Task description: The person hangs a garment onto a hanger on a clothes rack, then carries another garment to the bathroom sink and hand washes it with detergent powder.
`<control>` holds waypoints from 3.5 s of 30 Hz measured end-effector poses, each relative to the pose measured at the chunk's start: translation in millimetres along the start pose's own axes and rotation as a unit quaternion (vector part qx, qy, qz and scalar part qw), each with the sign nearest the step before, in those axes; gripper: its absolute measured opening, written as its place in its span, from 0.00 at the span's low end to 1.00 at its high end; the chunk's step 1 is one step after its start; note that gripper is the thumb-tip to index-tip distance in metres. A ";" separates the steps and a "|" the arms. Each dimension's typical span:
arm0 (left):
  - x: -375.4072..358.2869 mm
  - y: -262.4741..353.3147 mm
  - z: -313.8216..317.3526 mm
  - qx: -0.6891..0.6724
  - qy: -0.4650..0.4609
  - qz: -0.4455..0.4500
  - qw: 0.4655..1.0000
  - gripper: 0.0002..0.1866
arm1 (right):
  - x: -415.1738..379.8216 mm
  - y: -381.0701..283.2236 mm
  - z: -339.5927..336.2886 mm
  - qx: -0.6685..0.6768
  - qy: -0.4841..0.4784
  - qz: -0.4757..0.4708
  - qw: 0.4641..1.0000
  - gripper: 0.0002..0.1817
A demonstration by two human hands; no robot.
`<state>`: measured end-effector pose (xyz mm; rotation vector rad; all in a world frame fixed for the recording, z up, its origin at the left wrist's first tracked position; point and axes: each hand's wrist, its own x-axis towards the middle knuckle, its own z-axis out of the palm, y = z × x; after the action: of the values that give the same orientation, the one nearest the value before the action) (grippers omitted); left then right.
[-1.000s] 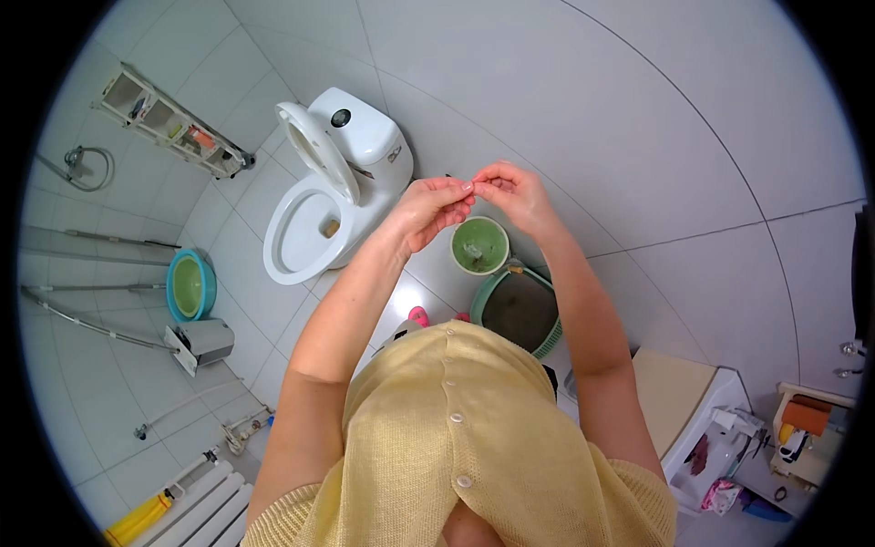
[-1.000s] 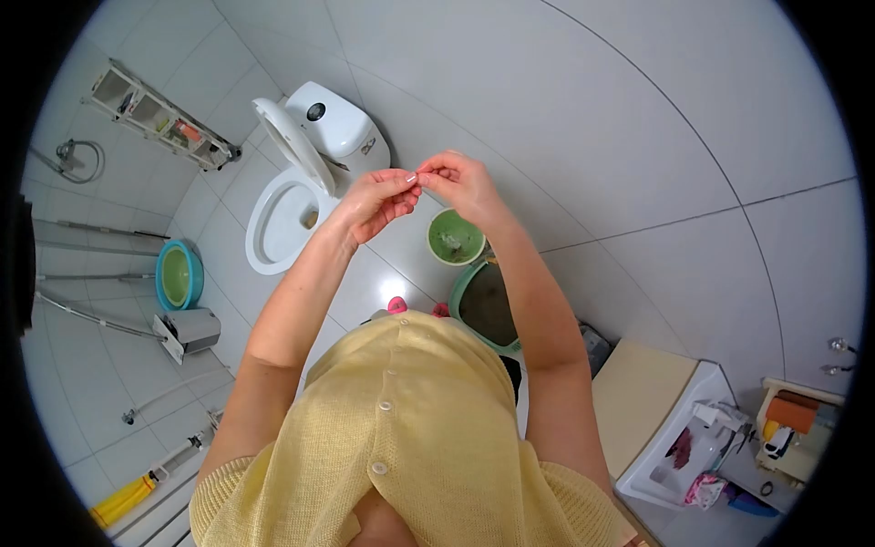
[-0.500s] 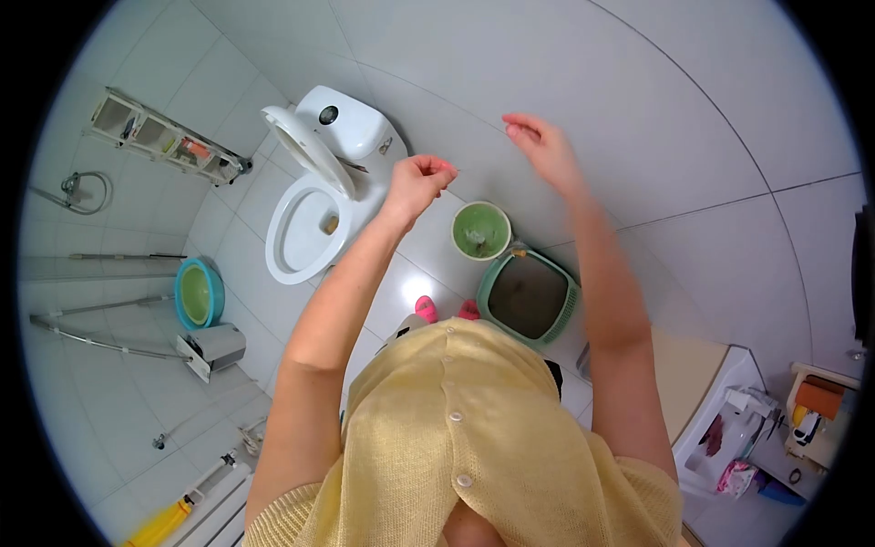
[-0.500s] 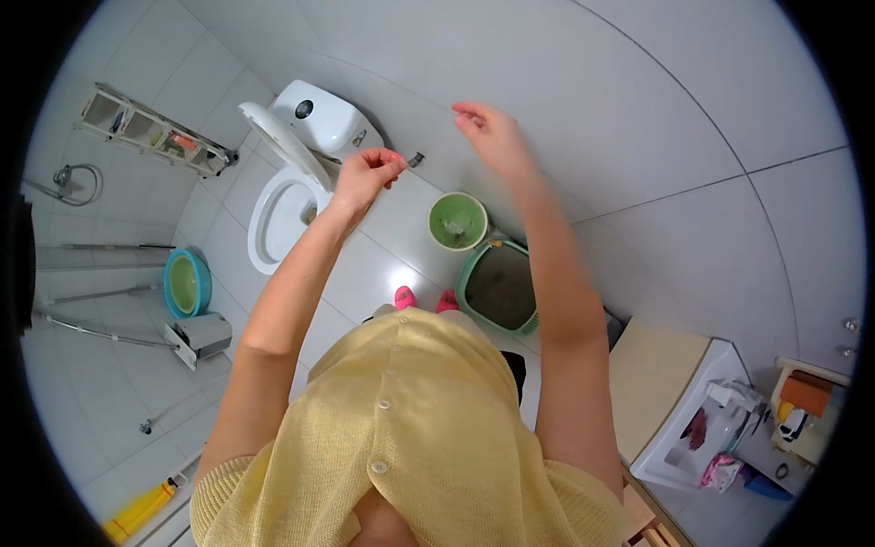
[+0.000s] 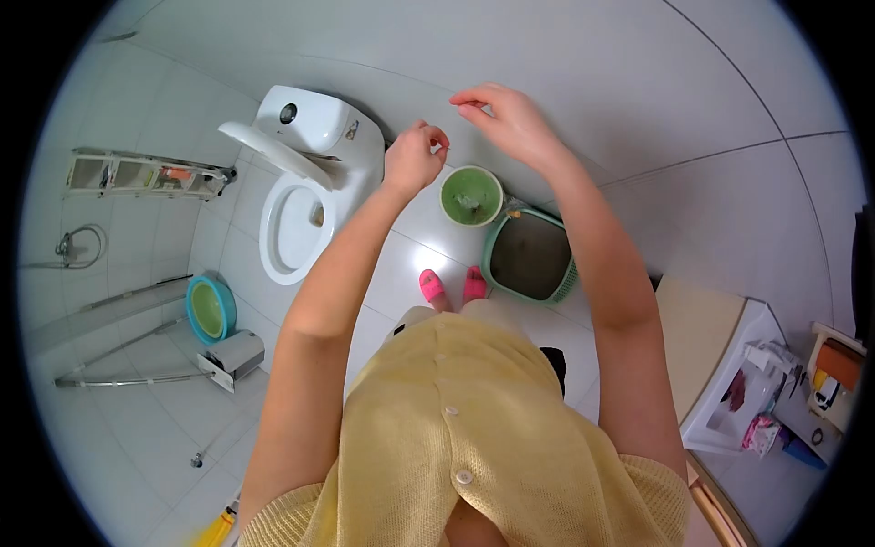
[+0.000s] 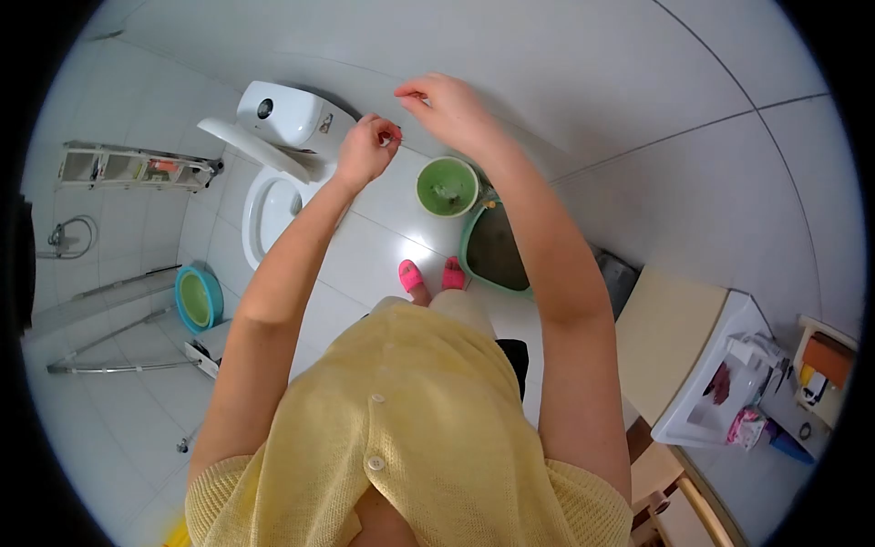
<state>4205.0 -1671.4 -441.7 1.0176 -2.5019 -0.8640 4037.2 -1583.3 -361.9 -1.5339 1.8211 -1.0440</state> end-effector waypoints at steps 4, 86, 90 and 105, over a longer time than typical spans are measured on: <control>11.0 -6.9 19.7 -0.005 -0.030 -0.006 1.000 0.12 | 2.8 16.2 1.9 0.017 0.000 0.033 0.999 0.14; -434.1 428.1 204.7 -0.591 -0.099 -0.116 0.792 0.08 | -732.6 16.9 -155.4 0.404 0.375 0.173 0.817 0.12; -434.8 530.4 289.7 -0.529 -0.195 -0.063 0.823 0.08 | -834.3 84.8 -228.7 -0.022 0.386 0.136 0.912 0.11; -460.4 783.7 642.6 -0.062 -0.177 0.225 0.956 0.26 | -1047.4 388.8 -432.9 -0.276 0.054 0.537 0.796 0.53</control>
<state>3807.4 -632.0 -465.7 0.2404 -2.7547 -1.1079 3693.0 -447.3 -524.5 -0.3931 2.6541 -0.0248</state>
